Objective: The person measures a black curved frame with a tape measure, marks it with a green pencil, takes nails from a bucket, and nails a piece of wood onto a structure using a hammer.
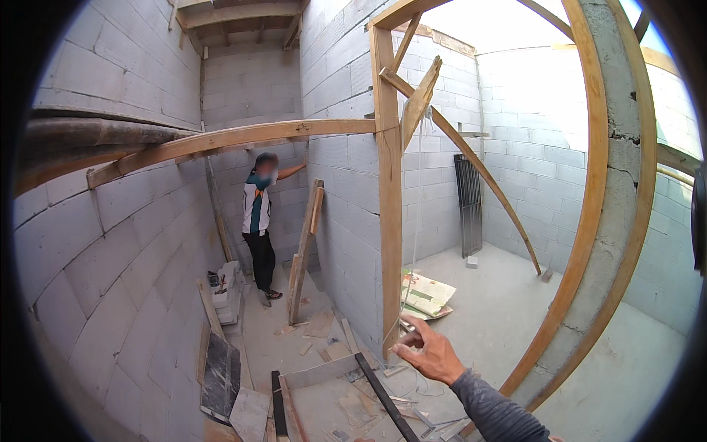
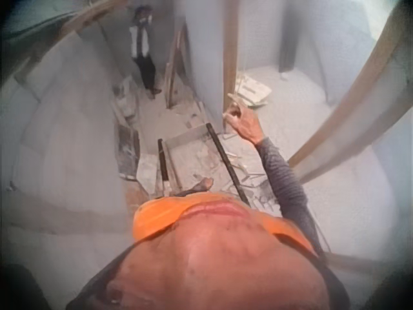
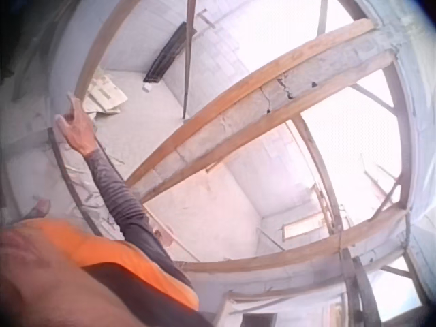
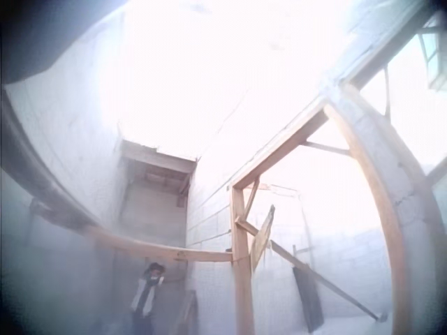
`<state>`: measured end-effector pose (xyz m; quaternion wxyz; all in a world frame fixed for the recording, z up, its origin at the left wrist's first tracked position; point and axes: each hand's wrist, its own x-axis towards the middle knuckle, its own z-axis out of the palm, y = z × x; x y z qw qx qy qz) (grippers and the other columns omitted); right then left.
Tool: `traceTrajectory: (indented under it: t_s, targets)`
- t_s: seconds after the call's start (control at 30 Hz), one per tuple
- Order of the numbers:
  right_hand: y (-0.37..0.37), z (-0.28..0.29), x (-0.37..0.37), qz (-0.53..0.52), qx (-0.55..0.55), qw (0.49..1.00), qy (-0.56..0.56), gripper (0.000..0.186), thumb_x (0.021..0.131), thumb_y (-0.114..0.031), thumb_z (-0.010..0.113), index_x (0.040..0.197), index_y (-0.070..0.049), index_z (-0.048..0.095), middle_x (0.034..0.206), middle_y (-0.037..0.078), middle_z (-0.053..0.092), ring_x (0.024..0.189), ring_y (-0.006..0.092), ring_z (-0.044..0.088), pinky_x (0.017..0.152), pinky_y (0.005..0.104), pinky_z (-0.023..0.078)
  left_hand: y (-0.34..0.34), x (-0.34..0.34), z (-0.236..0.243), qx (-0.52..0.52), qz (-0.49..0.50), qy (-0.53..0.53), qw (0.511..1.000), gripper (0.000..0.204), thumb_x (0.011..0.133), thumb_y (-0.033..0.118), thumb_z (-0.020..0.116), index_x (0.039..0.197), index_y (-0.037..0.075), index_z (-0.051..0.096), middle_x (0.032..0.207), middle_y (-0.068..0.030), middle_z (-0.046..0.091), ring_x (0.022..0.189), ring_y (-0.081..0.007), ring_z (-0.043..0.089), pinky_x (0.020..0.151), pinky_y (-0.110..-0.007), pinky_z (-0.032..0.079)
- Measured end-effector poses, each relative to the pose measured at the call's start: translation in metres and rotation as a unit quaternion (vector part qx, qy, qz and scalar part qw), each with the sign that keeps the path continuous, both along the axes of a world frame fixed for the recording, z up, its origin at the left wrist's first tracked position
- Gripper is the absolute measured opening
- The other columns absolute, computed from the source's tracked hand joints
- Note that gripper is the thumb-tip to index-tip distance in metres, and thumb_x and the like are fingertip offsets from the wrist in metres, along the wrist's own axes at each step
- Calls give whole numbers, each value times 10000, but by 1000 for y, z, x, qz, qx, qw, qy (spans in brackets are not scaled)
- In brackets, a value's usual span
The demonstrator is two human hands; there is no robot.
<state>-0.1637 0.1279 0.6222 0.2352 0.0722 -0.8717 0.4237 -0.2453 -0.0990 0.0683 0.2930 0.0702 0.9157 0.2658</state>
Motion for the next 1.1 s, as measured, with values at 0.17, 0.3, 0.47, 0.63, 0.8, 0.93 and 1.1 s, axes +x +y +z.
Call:
traceTrajectory:
  t_s: [0.17,0.3,0.47,0.63,0.8,0.93,1.1]
  targets:
    - [-44,278,5,42,264,915,301,852,938,-192,556,1646,-100,90,758,132,663,689,249,650,746,382,539,60,16,13,32,-60,10,998,319,922,267,548,1131,79,698,1056,-256,709,1037,-467,672,905,-524,537]
    - [-65,369,8,-95,626,628,451,329,1043,-239,462,1290,-50,570,878,198,681,799,288,695,830,439,564,65,23,12,44,-103,92,989,344,941,288,519,1141,71,695,1070,-266,704,1040,-474,670,907,-532,537]
    - [-36,295,82,-57,452,862,222,797,840,-653,711,1308,-9,665,881,177,709,741,253,703,592,355,535,-7,24,-16,-14,-352,108,930,371,992,310,480,1119,43,704,1058,-203,730,991,-388,704,834,-501,560]
    - [77,109,173,-165,24,986,-17,732,877,-520,725,1375,6,618,810,85,699,677,154,628,585,290,482,-69,44,-18,-33,-283,-111,952,343,944,239,558,1189,68,726,1207,-106,728,1108,-313,694,921,-423,556]
    - [151,-245,280,-388,-273,850,-228,811,930,-450,696,1529,11,403,1109,178,702,942,260,687,696,362,574,-82,54,34,-73,-96,-241,963,397,959,226,493,1239,43,706,1308,-136,677,1191,-322,658,981,-432,526]
    - [52,-517,410,-536,-172,673,-480,794,879,-419,776,1377,143,519,1089,265,729,954,377,700,863,455,534,-62,46,80,-174,-338,-82,921,421,978,219,437,1243,21,697,1350,-202,636,1237,-349,627,1034,-451,494]
    - [3,-558,403,-534,-279,579,-549,779,886,-434,758,1356,145,533,1076,278,724,953,388,700,861,460,533,-7,18,74,-158,-299,4,941,451,984,261,405,1190,-12,698,1351,-267,607,1257,-404,594,1060,-491,472]
